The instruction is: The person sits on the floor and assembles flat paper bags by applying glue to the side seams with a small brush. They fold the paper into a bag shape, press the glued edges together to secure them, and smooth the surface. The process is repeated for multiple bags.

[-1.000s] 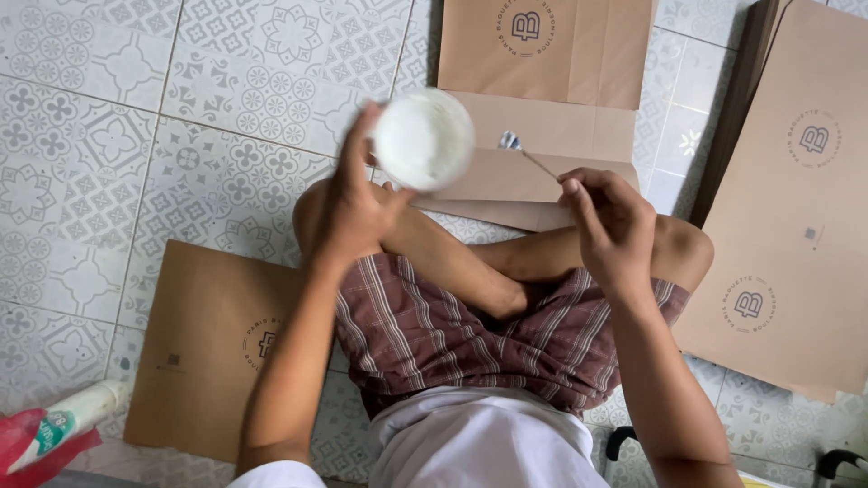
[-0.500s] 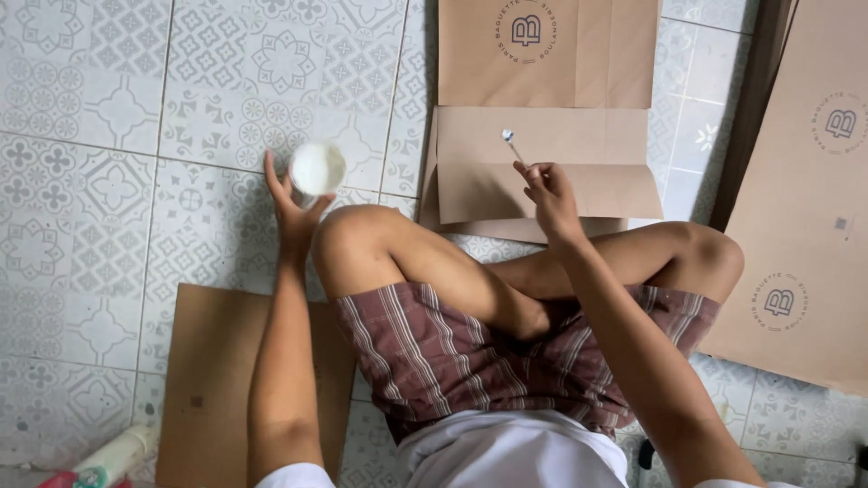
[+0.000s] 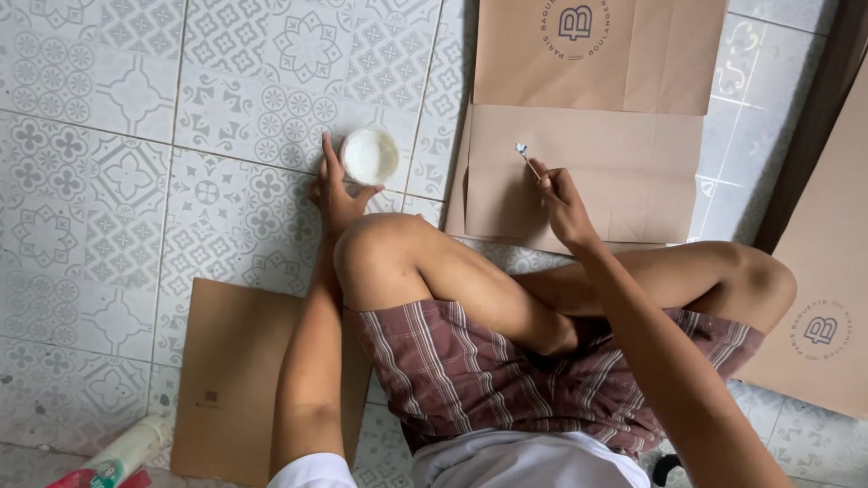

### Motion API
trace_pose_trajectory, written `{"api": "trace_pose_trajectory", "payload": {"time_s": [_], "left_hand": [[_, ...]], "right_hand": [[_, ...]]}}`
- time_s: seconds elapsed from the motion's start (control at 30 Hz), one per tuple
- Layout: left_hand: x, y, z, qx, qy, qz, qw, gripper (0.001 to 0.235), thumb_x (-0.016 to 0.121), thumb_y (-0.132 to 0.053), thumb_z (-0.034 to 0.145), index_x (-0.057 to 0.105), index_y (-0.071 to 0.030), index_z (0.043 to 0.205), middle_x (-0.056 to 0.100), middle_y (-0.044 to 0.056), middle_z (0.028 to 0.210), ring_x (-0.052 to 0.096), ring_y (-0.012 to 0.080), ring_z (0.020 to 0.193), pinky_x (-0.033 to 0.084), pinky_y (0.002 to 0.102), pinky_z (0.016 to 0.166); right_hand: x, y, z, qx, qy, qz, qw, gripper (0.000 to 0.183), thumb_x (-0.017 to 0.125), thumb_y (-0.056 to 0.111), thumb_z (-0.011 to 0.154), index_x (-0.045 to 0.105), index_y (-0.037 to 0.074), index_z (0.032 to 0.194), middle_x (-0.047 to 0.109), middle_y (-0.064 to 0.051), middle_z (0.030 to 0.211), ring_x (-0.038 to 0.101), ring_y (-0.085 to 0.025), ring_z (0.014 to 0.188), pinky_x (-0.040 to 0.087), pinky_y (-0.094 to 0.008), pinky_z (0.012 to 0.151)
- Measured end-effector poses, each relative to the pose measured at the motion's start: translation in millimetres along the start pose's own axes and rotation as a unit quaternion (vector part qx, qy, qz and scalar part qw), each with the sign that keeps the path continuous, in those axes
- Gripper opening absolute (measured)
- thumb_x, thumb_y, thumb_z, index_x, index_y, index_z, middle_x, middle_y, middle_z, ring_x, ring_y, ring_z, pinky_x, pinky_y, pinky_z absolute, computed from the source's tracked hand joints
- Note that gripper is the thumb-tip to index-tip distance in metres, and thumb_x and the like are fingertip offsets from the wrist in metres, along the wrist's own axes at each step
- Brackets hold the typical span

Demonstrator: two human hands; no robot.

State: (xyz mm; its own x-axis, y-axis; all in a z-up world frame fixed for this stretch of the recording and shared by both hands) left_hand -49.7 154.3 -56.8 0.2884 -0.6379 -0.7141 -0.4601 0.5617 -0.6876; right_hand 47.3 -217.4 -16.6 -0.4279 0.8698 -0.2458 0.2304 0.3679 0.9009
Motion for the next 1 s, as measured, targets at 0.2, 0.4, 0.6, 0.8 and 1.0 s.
{"api": "trace_pose_trajectory", "payload": {"time_s": [0.2,0.4,0.6,0.8,1.0], "left_hand": [[-10.4,-17.9,9.1,0.078,0.053,0.031,0.995,0.135,0.097,-0.036,0.074,0.0,-0.024,0.168,0.02,0.015,0.171,0.024,0.0372,0.156,0.016,0.062,0.113],[-54.8,-94.4,18.7,0.189,0.084,0.187,0.961,0.11,0.086,-0.037,0.084,0.02,-0.013,0.168,-0.001,0.022,0.169,-0.001,0.0435,0.155,0.018,0.067,0.115],[56.1,-159.0,-16.7,0.331,0.169,0.114,0.921,0.04,0.077,-0.022,0.089,0.069,-0.036,0.126,0.07,-0.008,0.125,0.068,0.0207,0.114,0.055,0.045,0.086],[192.4,-172.0,-88.2,0.287,0.397,0.322,0.81,0.093,0.078,0.0,0.082,0.038,-0.039,0.156,0.019,0.023,0.168,0.014,0.046,0.155,0.017,0.07,0.116],[190.8,-187.8,-101.5,0.223,0.405,0.41,0.786,0.086,0.074,-0.025,0.094,0.023,-0.038,0.162,0.0,0.018,0.171,-0.001,0.051,0.154,0.019,0.08,0.111]], "right_hand": [[-32.3,-16.6,0.5,-0.006,0.04,-0.009,0.999,0.025,0.036,0.024,0.117,0.046,0.002,0.113,0.041,-0.028,0.159,0.028,-0.048,0.151,0.023,-0.06,0.118],[-44.0,-36.2,2.8,0.009,-0.002,0.029,1.0,0.022,0.04,0.026,0.116,0.049,0.006,0.118,0.05,-0.024,0.152,0.042,-0.031,0.137,0.032,-0.052,0.111],[-49.0,-30.6,-4.7,-0.034,-0.035,0.04,0.998,0.023,0.04,0.024,0.116,0.049,0.003,0.117,0.051,-0.032,0.148,0.034,-0.048,0.148,0.022,-0.062,0.121],[-82.3,-16.6,-31.0,-0.069,-0.06,0.027,0.995,0.019,0.043,0.022,0.116,0.049,0.004,0.119,0.059,-0.03,0.139,0.044,-0.044,0.144,0.027,-0.061,0.119],[-121.9,-17.5,-59.6,-0.038,-0.129,0.02,0.991,0.023,0.041,0.023,0.117,0.047,0.001,0.118,0.063,-0.029,0.132,0.054,-0.047,0.133,0.042,-0.058,0.107]]}}
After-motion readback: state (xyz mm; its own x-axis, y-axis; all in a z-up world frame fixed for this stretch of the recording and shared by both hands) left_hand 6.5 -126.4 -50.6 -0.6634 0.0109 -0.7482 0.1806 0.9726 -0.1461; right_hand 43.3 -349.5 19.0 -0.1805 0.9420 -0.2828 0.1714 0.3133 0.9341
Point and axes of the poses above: each hand's wrist, its own z-axis towards the middle knuckle, its own x-axis out of the palm, y = z × x, the point moved 5 cm from there along z, towards the middle knuckle
